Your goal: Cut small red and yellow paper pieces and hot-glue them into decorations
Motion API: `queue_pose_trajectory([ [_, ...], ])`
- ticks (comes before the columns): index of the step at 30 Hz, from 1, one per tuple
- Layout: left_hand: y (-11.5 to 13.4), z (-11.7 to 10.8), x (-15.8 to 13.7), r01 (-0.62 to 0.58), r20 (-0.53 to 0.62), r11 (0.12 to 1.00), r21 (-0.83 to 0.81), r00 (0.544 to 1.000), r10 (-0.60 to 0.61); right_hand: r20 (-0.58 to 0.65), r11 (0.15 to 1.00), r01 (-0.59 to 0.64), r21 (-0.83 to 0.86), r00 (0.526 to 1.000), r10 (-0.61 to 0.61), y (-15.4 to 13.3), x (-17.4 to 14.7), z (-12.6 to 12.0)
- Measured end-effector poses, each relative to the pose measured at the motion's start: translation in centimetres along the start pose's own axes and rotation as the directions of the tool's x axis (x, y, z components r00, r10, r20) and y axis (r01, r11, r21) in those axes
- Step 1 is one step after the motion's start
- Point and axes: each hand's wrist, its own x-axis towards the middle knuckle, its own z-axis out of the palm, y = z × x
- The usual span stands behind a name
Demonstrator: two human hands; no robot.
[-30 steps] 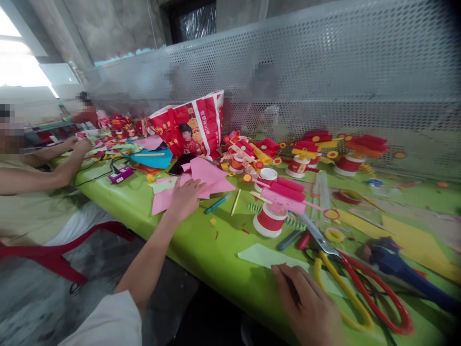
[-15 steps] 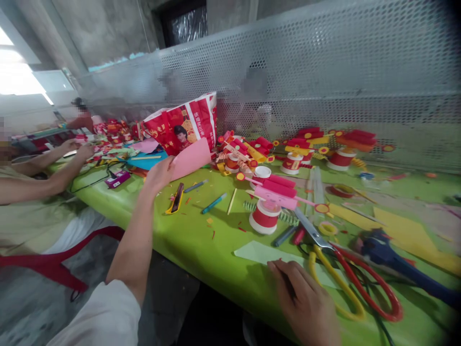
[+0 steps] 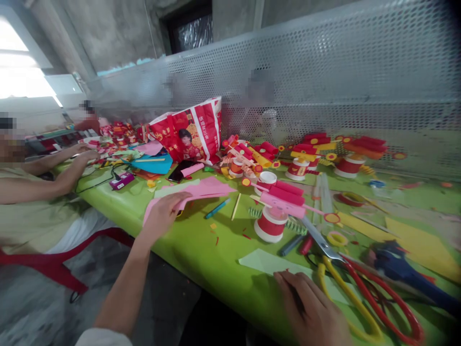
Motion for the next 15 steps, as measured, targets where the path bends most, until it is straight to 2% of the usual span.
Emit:
queue_pose_trajectory([
  [5, 0.1, 2.0, -1.4, -0.176, 0.069, 0.983, 0.052, 0.983, 0.172, -0.003, 1.000, -0.020, -0.011, 1.000, 0.020, 0.6, -0.8, 0.6],
  [11, 0.6, 4.2, -1.7, -0.242, 0.160, 0.966, 0.094, 0.961, 0.225, -0.006, 0.999, -0.031, 0.010, 0.999, 0.031, 1.0, -1.3, 1.0],
  [15, 1.2, 4.7, -1.2, -0.249, 0.223, 0.967, 0.056, 0.947, 0.231, 0.058, 0.999, -0.026, -0.035, 0.998, 0.028, 1.2, -1.3, 0.4],
])
